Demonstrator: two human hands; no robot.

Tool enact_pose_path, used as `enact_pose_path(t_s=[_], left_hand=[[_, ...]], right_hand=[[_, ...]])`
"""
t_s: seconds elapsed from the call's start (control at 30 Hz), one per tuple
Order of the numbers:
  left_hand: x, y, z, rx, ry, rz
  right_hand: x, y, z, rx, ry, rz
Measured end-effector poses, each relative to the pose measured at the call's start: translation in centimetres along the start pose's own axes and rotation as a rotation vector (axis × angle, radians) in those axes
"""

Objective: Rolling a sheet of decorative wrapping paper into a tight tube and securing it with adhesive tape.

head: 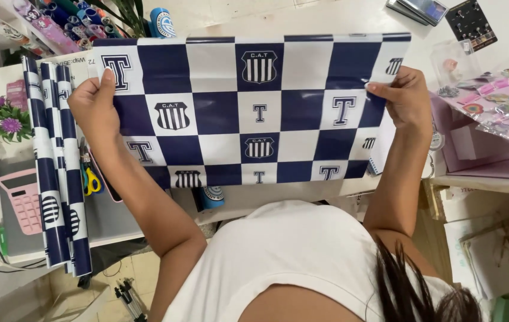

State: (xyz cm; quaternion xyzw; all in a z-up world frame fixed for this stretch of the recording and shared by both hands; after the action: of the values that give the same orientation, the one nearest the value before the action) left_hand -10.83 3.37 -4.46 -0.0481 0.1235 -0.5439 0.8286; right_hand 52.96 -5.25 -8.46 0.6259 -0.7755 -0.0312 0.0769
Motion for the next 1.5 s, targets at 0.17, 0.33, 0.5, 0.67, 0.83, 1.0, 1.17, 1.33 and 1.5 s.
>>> enact_pose_path(t_s=[0.17, 0.33, 0.5, 0.67, 0.83, 1.0, 1.17, 1.33, 1.5], left_hand=[[1.9, 0.0, 4.7, 0.109, 0.002, -0.052], [4.5, -1.0, 8.9, 0.126, 0.019, -0.165], [5.1, -2.7, 11.6, 0.1, 0.354, -0.075], [7.3, -2.2, 17.7, 0.062, 0.742, -0.08], [6.0, -1.1, 14.5, 0.214, 0.509, -0.172], [3.9, 0.1, 7.7, 0.131, 0.198, -0.124], [2.7, 3.1, 3.9, 0.05, 0.177, -0.084], [3.8, 4.6, 0.3, -0.262, -0.005, -0.166], [4.0, 5.1, -4.9, -0.184, -0.121, -0.2]], right_hand=[[0.7, -0.5, -2.1, -0.099, -0.043, 0.184], [0.4, -1.5, -3.2, -0.167, -0.158, 0.189], [1.3, -1.0, -4.8, -0.125, -0.177, 0.1], [2.3, -1.3, -7.1, -0.07, -0.33, 0.014], [4.0, 1.6, -11.6, 0.287, -0.641, 0.117], [1.5, -1.5, -7.5, 0.133, -0.537, 0.222], [-2.3, -1.8, -1.4, 0.09, -0.416, 0.378], [-5.4, -5.2, 4.2, 0.105, -0.353, 0.519], [-4.8, -2.1, 4.8, 0.442, -0.221, 0.38]])
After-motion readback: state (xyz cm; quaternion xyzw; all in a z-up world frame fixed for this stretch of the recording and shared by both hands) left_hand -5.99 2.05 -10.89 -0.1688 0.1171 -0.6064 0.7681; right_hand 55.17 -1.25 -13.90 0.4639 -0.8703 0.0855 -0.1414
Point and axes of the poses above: each hand's wrist, its own x-axis away from the middle knuckle, its own y-axis out of the palm, z = x × y, the point moved 10 cm from there along -x, towards the middle knuckle, and after that the axes turned 2 degrees about z, right-handed, at the moved point
